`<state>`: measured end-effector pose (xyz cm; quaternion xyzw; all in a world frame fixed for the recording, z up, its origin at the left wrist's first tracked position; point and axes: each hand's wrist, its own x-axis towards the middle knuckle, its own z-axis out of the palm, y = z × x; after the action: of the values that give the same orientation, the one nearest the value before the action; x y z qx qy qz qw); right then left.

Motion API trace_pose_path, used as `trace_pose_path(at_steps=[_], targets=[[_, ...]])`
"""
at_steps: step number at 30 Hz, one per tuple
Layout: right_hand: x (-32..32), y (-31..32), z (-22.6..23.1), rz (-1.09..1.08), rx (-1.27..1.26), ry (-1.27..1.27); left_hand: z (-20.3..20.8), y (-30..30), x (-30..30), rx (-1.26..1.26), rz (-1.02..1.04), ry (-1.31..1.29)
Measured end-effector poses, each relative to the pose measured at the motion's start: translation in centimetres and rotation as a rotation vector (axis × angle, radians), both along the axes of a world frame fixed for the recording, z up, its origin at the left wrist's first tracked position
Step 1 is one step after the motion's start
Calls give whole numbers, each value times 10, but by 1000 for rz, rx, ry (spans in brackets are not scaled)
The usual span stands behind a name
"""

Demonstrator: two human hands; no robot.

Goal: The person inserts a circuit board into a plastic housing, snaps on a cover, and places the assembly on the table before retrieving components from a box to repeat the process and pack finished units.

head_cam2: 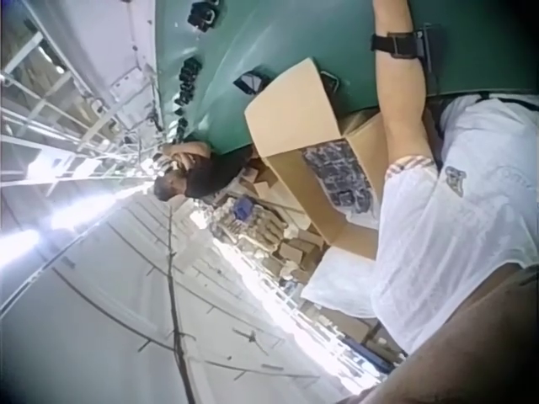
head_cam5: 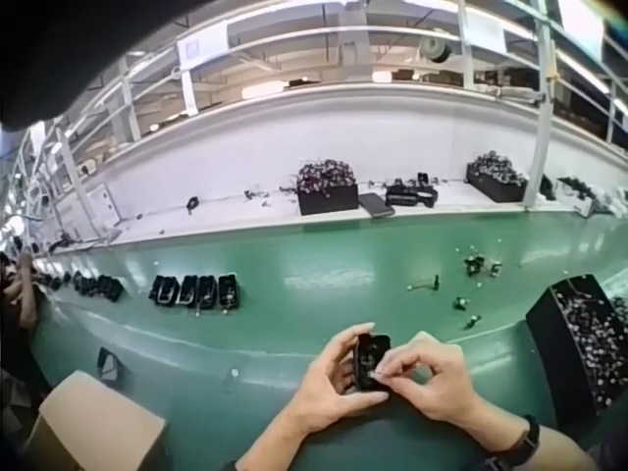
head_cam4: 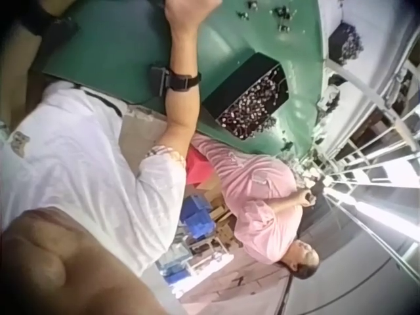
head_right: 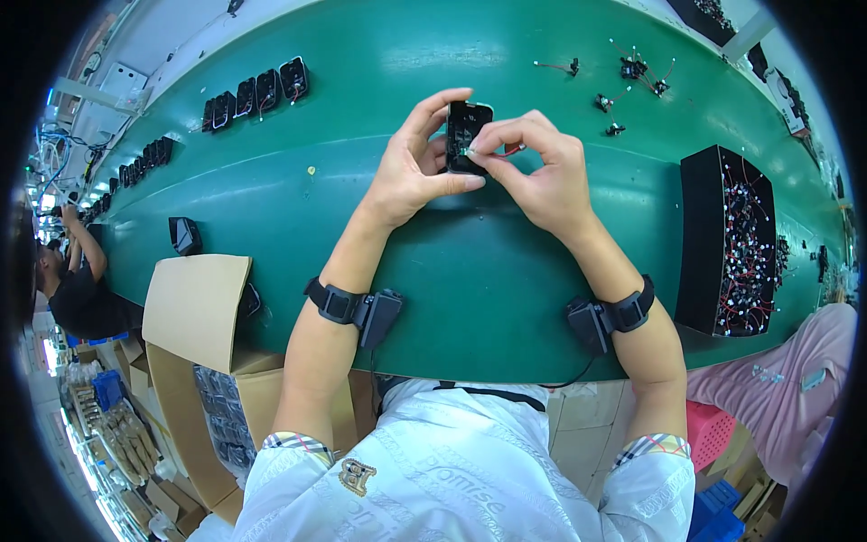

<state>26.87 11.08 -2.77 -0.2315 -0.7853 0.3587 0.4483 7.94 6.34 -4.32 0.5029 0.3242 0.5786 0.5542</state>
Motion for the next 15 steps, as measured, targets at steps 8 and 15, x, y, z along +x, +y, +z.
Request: trace_pose_path(at_steps=[8, 15], targets=[[-2, 0, -2, 20, 54, 35, 1, -1, 0, 17, -14, -41], [-2, -2, -2, -1, 13, 22, 0, 0, -1, 17, -12, -2]])
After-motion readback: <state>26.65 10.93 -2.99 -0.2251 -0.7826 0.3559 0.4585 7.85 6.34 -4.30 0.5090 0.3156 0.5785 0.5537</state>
